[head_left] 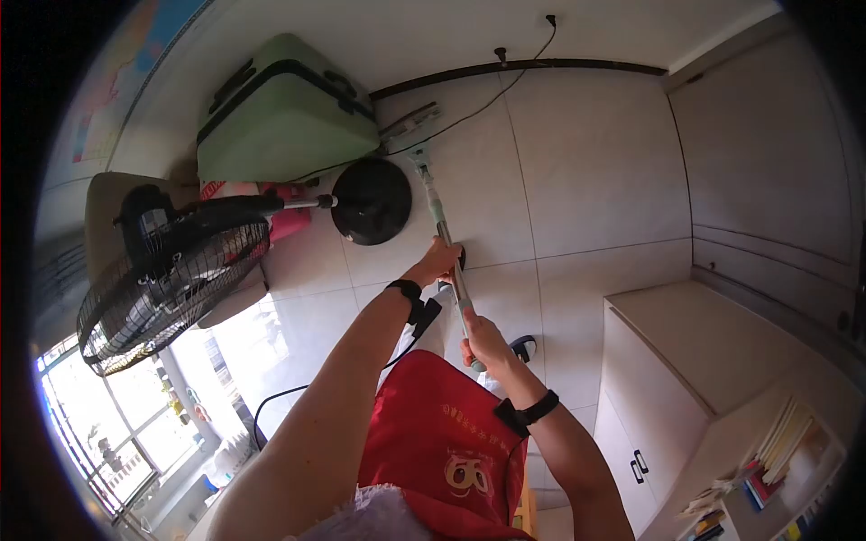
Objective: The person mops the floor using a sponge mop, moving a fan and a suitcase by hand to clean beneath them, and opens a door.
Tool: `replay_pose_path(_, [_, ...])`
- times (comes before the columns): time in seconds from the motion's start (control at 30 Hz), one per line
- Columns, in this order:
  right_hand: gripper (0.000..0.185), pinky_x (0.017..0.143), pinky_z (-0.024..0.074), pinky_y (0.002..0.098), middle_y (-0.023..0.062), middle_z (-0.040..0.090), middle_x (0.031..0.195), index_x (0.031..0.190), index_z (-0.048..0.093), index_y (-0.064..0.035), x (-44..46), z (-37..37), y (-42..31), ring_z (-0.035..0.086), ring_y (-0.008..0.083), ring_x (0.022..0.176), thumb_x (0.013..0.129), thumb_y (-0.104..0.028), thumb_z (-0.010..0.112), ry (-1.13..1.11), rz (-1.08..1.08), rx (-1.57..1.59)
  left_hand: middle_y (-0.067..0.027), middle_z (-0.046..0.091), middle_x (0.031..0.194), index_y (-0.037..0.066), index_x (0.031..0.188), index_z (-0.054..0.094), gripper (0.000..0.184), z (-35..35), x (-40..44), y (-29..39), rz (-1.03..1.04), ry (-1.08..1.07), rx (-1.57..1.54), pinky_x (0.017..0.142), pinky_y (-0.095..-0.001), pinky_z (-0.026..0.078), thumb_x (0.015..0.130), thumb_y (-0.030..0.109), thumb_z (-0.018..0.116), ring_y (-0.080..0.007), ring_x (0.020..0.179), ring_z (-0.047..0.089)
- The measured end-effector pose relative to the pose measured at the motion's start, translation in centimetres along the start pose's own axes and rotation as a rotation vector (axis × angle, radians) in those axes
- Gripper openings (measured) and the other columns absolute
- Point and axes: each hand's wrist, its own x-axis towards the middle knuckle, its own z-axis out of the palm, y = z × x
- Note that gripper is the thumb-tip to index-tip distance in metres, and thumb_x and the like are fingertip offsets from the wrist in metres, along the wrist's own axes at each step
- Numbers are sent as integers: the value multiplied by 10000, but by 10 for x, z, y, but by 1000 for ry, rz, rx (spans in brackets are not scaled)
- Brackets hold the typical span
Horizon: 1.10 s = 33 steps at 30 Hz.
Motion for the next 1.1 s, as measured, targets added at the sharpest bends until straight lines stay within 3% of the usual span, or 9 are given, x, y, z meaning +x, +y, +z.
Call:
replay_pose_path(0.27, [536, 366, 369, 303, 35, 387, 438, 755, 414, -29, -2, -26, -9, 405, 154, 349, 872, -550, 366, -37, 16, 43, -141, 495, 617, -90, 1024, 172, 439, 7, 38, -6, 159, -263, 116, 344, -363, 469, 836, 198, 444, -247, 450, 566])
replay_pose_path(0.33, [548, 364, 368, 303, 34, 388, 432, 746, 417, -32, -4, -33, -14, 396, 153, 337, 864, -564, 369, -14, 11, -16, -109, 502, 566, -80, 943, 322, 312, 27, 8, 12, 17, 11, -29, 379, -321, 482, 840, 191, 438, -219, 419, 561])
replay_pose_path(0.47, [543, 359, 353, 257, 10, 391, 457, 715, 425, -66, 11, -39, -15, 384, 117, 340, 841, -593, 391, -20, -24, -96, -99, 528, 585, -73, 908, 343, 351, 28, 48, 2, 47, 11, -62, 379, -300, 480, 812, 226, 499, -192, 400, 554])
replay_pose_path(0.53, [539, 360, 353, 258, 11, 389, 454, 705, 425, -68, 10, -45, -17, 386, 120, 340, 848, -586, 383, -10, -34, -135, -112, 533, 608, -77, 948, 256, 428, 24, 133, -53, 514, -140, 418, 359, -317, 475, 811, 246, 502, -211, 404, 555])
replay_pose_path(0.6, [526, 360, 352, 253, 5, 383, 453, 705, 425, -70, 3, -55, -27, 385, 115, 342, 854, -573, 387, 21, -17, -193, -142, 537, 630, -72, 984, 200, 481, 40, 36, 15, 17, 27, -148, 352, -344, 480, 802, 254, 504, -248, 413, 560])
replay_pose_path(0.73, [523, 359, 349, 246, 0, 380, 456, 695, 416, -76, -16, -75, -31, 377, 101, 346, 853, -574, 388, -32, 114, -142, -136, 542, 602, -60, 976, 278, 414, 69, 31, 8, -6, 18, -243, 418, -380, 486, 812, 257, 487, -253, 420, 566])
replay_pose_path(0.9, [541, 350, 359, 270, 27, 397, 447, 692, 416, -72, -35, -82, 37, 405, 135, 330, 862, -581, 349, -61, 123, -163, -41, 564, 525, 73, 766, 492, 172, 89, 40, -77, 519, -83, 926, 630, -395, 385, 799, 242, 478, -191, 435, 570])
replay_pose_path(1.0, [559, 344, 359, 279, 38, 405, 439, 703, 417, -64, -68, -78, 77, 420, 148, 326, 859, -594, 332, -79, 97, -175, -20, 581, 537, 130, 756, 541, 99, 112, 35, -146, 325, -100, 493, 602, -399, 326, 743, 229, 539, -184, 454, 569])
replay_pose_path(1.1, [565, 348, 359, 281, 37, 409, 435, 699, 417, -66, -111, -89, 112, 426, 147, 333, 862, -598, 312, -51, 197, -122, 4, 556, 549, 145, 756, 550, 136, 165, 34, -218, 636, -96, 948, 552, -420, 311, 704, 268, 576, -198, 476, 554])
